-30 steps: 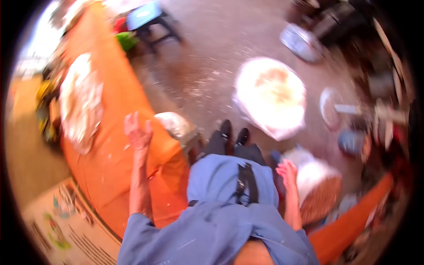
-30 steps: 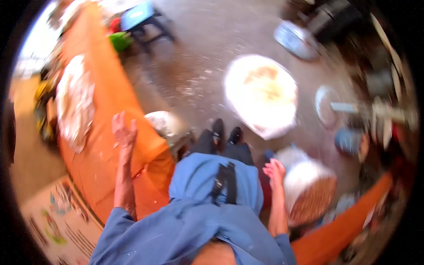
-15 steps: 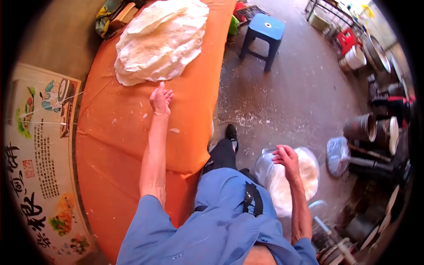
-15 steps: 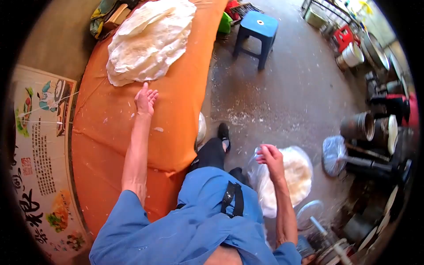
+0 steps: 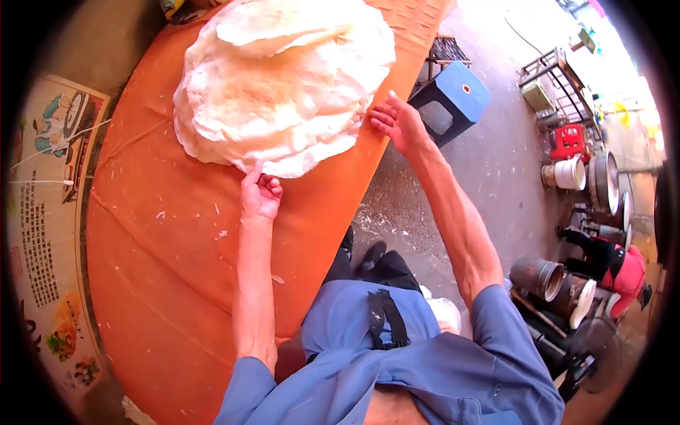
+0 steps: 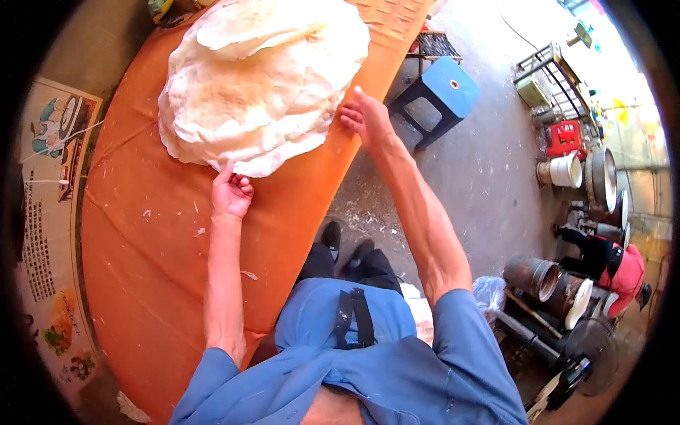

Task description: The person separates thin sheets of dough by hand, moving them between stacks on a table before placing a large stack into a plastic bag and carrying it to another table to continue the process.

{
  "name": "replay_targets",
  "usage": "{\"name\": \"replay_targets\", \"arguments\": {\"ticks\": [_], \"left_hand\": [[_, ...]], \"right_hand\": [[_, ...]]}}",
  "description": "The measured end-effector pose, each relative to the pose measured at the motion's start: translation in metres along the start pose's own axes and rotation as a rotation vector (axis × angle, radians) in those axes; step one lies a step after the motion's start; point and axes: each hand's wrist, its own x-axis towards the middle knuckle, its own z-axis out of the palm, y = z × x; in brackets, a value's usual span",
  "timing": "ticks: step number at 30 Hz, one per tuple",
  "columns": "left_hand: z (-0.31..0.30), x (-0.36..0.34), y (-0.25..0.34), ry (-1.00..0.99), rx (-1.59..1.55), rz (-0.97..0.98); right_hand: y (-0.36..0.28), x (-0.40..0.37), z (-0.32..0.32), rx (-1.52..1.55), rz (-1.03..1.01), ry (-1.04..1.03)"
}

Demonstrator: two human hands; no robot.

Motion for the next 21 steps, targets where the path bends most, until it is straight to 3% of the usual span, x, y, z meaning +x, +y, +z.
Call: {"name": "replay_targets", "arguments": {"ticks": [3, 6, 7, 10, 11, 14, 15, 16, 18, 21], "left_hand": [[0.019, -0.019, -0.007, 0.076, 0.207, 0.190], [0.037, -0.028, -0.013, 0.177, 0.178, 0.253], [0.032, -0.023, -0.016, 0.159, 0.153, 0.244], [0.024, -0.021, -0.020, 0.034, -0.026, 0.200], [0.023, -0.022, -0.023, 0.053, -0.041, 0.243], [0.032, -0.040, -0.041, 0.108, -0.143, 0.249], [0.041, -0.047, -0.049, 0.123, -0.127, 0.285], [0.040, -0.051, -0.058, 0.154, -0.126, 0.298], [0.036, -0.067, -0.079, 0.236, -0.051, 0.306], [0.053, -0.091, -0.112, 0.106, -0.165, 0.188]], "right_hand": [[-0.016, 0.028, 0.010, 0.030, 0.126, -0.039], [-0.027, 0.051, 0.008, 0.116, 0.318, -0.144], [-0.033, 0.059, 0.009, 0.187, 0.393, -0.182], [-0.035, 0.084, 0.015, 0.020, 0.425, -0.116], [-0.034, 0.089, 0.011, -0.030, 0.437, -0.330], [-0.042, 0.083, 0.017, -0.168, 0.402, -0.246], [-0.036, 0.099, 0.010, -0.283, 0.432, -0.306], [-0.042, 0.085, 0.020, -0.349, 0.239, -0.304], [-0.055, 0.065, 0.025, -0.346, 0.120, -0.332], [-0.039, 0.073, 0.024, 0.153, 0.283, -0.404]]}}
